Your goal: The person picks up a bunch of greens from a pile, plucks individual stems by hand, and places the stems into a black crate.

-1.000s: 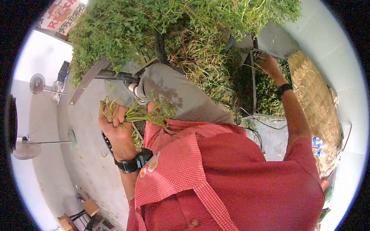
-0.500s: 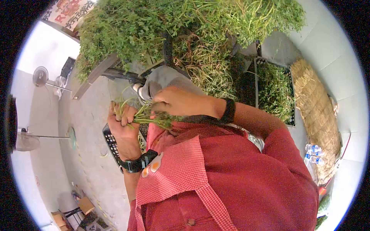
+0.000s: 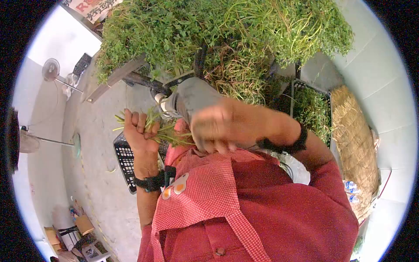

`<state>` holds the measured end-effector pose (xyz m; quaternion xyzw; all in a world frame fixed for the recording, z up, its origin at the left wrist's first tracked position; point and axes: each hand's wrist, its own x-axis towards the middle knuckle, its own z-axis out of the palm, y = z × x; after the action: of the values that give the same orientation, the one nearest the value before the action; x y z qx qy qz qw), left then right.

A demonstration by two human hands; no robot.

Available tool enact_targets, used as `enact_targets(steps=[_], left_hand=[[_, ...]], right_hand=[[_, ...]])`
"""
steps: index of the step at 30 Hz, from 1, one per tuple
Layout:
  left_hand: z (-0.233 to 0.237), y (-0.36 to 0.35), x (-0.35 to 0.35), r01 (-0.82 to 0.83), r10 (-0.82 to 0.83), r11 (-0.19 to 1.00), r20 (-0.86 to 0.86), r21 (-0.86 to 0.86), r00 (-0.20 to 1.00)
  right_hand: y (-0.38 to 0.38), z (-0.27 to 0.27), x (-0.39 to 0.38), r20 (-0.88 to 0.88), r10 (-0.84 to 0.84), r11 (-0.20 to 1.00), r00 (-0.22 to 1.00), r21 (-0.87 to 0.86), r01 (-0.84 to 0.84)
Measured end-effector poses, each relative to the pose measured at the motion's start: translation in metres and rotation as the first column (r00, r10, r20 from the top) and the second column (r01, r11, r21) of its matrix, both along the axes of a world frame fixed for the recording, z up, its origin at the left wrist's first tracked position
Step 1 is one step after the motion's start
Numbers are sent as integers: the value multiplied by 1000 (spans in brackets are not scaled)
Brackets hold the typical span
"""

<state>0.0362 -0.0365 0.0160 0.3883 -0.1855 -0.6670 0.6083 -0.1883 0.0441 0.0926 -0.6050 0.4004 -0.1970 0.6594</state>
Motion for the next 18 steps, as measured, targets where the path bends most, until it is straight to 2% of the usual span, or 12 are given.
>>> enact_targets(steps=[1, 2, 3, 4, 5, 6, 7, 9, 11, 13, 16, 18], left_hand=[[4, 2, -4, -11, 11, 1000, 86, 7, 996], [3, 2, -4, -8, 8, 1000, 83, 2, 996], [0, 2, -3, 64, -61, 998, 82, -28, 995], [-2, 2, -3, 133, -128, 990, 84, -57, 988], [-1, 2, -4, 131, -126, 990, 83, -57, 989], [-1, 3, -5, 145, -135, 985, 103, -93, 985], [-2, 4, -7, 160, -144, 979, 125, -127, 982], [-3, 5, -9, 163, -147, 979, 135, -121, 980], [-2, 5, -12, 174, -157, 978, 145, -118, 977], [3, 6, -10, 153, -149, 986, 67, -69, 987], [1, 3, -7, 174, -174, 978, 10, -116, 985], [2, 5, -10, 162, -164, 981, -9, -102, 986]], right_hand=[[-10, -7, -1, 0, -4, 1000, 1000, -4, 4], [-25, -21, -4, 137, -116, 993, 984, -6, 118], [-36, -32, -3, 271, -222, 973, 937, 8, 229], [-41, -36, 1, 269, -221, 974, 938, 5, 228], [-46, -40, 8, 195, -177, 903, 965, -358, 238], [-50, -44, 15, 110, -161, 716, 981, -671, 193], [-54, -50, 21, 111, -160, 720, 981, -667, 193], [-56, -58, 33, -103, -173, 364, 979, -931, -34], [-57, -64, 37, -173, -223, 382, 959, -921, -77], [-64, -71, 42, -226, -263, 329, 938, -935, -133], [-56, -67, 49, -307, -387, 443, 869, -889, -117], [-57, -67, 56, -274, -433, 457, 858, -888, -53]])
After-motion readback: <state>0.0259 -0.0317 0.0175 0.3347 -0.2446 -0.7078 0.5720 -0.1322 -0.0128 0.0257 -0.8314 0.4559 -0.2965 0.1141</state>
